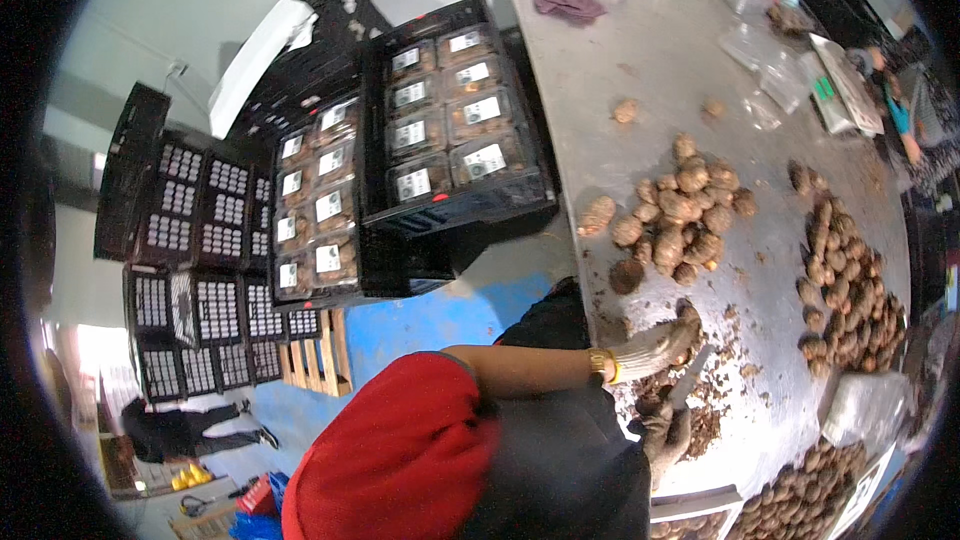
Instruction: The person peels brown root vegetables on a stainless steel table using a small knife. They hold each vegetable in the left hand and scrape away the skin with the right hand, placing the peeled items into a white tray. The person wears gloves and an apron while working in a commercial kitchen.
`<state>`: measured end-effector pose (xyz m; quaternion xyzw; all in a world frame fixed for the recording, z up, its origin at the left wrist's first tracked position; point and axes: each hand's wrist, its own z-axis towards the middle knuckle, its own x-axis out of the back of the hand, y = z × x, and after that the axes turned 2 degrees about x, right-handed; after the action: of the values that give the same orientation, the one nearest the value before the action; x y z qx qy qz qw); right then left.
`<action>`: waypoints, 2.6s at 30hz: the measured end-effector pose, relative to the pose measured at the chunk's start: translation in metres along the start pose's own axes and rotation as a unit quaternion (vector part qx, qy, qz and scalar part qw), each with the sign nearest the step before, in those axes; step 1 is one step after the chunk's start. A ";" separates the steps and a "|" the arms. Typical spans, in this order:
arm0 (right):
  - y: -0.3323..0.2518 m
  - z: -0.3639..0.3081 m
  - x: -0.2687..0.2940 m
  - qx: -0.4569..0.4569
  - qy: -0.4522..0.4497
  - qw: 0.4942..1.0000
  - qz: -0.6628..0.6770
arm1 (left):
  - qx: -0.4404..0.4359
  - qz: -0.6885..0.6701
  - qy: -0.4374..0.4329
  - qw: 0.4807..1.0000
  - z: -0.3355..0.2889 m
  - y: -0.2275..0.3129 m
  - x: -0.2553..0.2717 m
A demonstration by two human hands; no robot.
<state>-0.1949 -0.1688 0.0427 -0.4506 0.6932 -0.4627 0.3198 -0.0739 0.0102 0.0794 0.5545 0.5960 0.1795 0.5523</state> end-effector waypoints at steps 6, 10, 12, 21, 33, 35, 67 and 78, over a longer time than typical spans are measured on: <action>-0.061 -0.007 -0.037 -0.071 -0.020 0.989 -0.129 | -0.110 -0.324 -0.122 0.932 0.005 -0.025 0.002; -0.031 0.011 -0.007 -0.001 0.036 0.999 -0.001 | 0.165 -0.193 -0.081 0.964 0.021 0.004 0.011; -0.079 -0.021 -0.024 -0.002 -0.008 0.996 -0.087 | 0.165 -0.174 -0.063 0.969 0.013 0.006 0.008; -0.009 -0.014 -0.024 0.082 0.064 0.988 -0.114 | 0.143 0.068 -0.046 0.986 0.035 -0.047 0.016; -0.067 -0.047 -0.019 -0.086 0.091 0.986 -0.113 | 0.229 -0.201 -0.215 0.928 0.073 -0.054 0.034; -0.056 -0.046 -0.022 -0.028 0.100 0.993 -0.054 | -0.017 0.220 -0.178 0.959 0.096 -0.092 0.057; -0.041 -0.046 -0.017 0.025 0.118 0.969 -0.216 | 0.226 0.080 -0.067 0.969 0.102 0.033 0.033; -0.085 -0.035 -0.030 0.078 0.088 0.953 -0.280 | 0.133 0.299 -0.101 0.940 0.068 -0.067 0.045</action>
<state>-0.1856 -0.1432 0.1349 -0.5581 0.5262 -0.6240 0.1491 -0.0364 0.0001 -0.0185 0.7908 0.3626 0.1986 0.4514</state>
